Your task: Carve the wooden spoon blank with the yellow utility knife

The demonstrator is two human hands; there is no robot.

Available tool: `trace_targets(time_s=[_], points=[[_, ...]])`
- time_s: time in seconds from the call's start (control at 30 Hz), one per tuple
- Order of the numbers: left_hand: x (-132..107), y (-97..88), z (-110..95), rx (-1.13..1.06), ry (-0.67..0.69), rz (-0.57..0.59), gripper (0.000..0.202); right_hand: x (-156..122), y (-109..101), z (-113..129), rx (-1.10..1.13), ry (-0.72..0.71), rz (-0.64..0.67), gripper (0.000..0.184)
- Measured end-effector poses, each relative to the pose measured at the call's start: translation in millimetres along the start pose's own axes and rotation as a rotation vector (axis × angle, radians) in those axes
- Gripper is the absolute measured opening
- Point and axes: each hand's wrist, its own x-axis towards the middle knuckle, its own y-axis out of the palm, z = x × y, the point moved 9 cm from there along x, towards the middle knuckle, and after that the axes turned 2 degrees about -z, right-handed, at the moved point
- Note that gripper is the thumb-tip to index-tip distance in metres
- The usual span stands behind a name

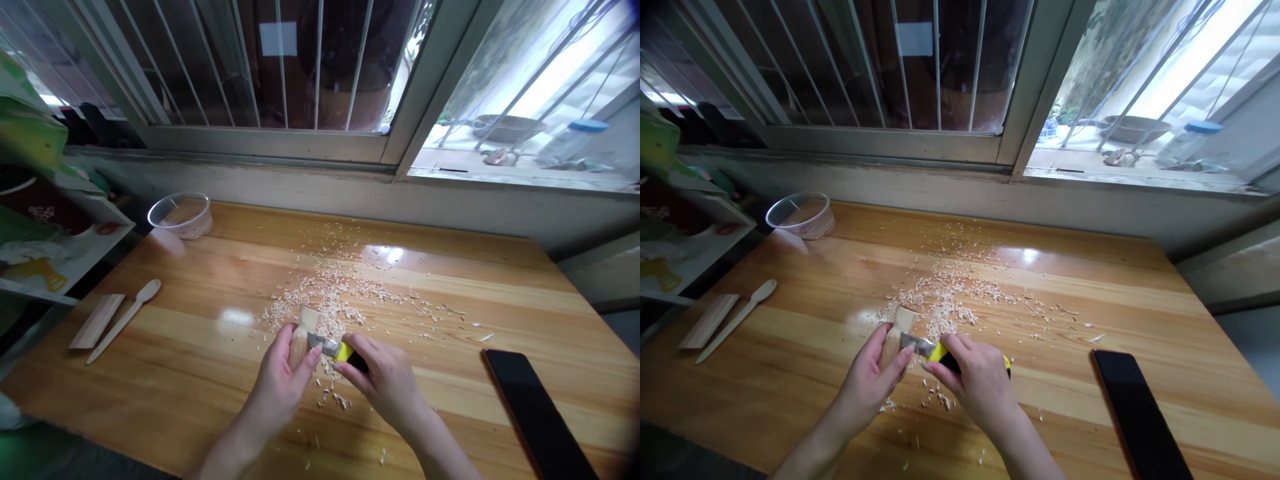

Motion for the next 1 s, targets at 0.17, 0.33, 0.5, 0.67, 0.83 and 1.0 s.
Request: trace_targets(time_s=[0.17,0.33,0.5,0.67,0.83,1.0], points=[[3,1.0,4,-0.016,-0.054,0.012,0.028,-1,-2,1,-0.083,-0.016,-0.104,0.046],[3,5.1,10,-0.086,-0.123,0.039,0.032,-2,1,-14,0.087,0.106,-0.052,0.041],[-2,9.1,4,-0.089,-0.115,0.107,0.041,-4,11,-10,0.182,0.084,0.14,0.04],[-6,14.2,0,-0.086,-0.097,0.186,0.038,-4,11,-11,0.134,0.09,0.145,0.042],[-6,17.0,8,-0.081,-0.14,0.197,0.038,-3,11,-8,0.16,0.047,0.186,0.043],[-4,18.4,8,-0.139,-0.157,0.183,0.038,-1,6,-5,0.105,0.02,0.131,0.046]])
